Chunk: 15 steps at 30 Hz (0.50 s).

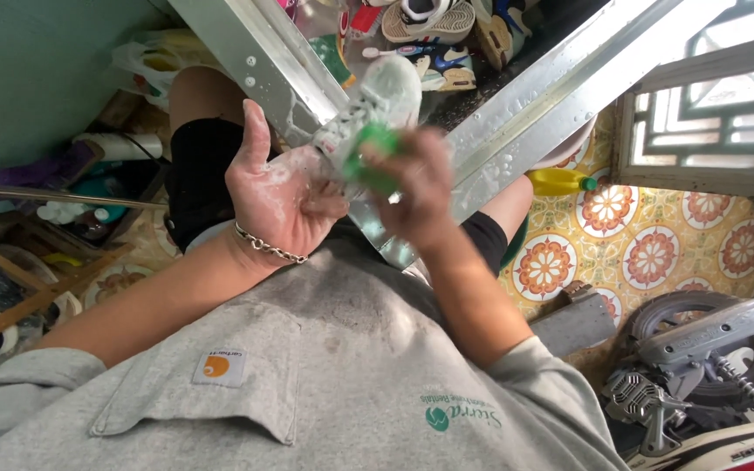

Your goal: The person cleans a pair of shoes using a brush and a green sponge with cleaning solution, scrubbing the outer surfaces and soles over a sink.

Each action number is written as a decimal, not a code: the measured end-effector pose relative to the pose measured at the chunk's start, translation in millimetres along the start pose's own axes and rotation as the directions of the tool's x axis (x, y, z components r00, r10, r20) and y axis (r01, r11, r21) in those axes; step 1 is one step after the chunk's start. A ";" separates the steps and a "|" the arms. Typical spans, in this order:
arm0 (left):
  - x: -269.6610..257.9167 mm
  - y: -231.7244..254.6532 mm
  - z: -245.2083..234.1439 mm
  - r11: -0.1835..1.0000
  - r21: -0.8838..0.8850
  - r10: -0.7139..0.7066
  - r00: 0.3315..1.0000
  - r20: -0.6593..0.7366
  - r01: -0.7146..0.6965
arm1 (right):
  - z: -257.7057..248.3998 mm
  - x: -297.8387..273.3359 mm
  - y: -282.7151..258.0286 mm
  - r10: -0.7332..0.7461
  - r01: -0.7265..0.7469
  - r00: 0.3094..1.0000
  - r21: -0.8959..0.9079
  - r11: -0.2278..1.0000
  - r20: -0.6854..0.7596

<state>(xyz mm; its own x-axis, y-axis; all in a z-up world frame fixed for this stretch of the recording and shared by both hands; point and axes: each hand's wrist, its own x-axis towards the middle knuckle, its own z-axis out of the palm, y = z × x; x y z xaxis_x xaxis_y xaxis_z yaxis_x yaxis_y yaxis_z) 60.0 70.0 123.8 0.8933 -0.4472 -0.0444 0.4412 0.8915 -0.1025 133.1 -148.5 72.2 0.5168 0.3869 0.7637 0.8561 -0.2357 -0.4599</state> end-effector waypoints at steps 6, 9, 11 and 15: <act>4.2 10.3 17.1 0.992 0.127 0.017 0.990 -0.141 0.001 | -24.5 20.8 57.5 0.110 -0.112 0.993 -0.042 0.993 -0.050; 2.4 -11.6 -2.3 0.974 0.221 0.084 0.979 -0.186 -0.042 | -3.7 21.7 -14.7 0.048 -0.047 0.998 -0.049 0.998 0.032; 5.0 -14.1 30.8 0.952 0.302 0.120 0.961 -0.250 -0.040 | -23.2 11.8 49.4 0.033 -0.033 0.999 -0.070 0.997 -0.006; -5.3 -36.1 2.7 0.913 0.403 0.235 0.889 -0.392 -0.064 | -39.3 48.4 13.6 0.008 -0.006 0.998 -0.029 1.000 0.064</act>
<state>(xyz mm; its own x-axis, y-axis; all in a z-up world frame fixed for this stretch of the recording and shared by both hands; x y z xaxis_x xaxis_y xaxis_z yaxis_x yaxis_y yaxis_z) 39.5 40.4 130.4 0.8648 -0.2166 -0.4531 0.3805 0.8714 0.3096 169.7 -168.0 120.7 0.5228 0.4413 0.7294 0.8524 -0.2640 -0.4513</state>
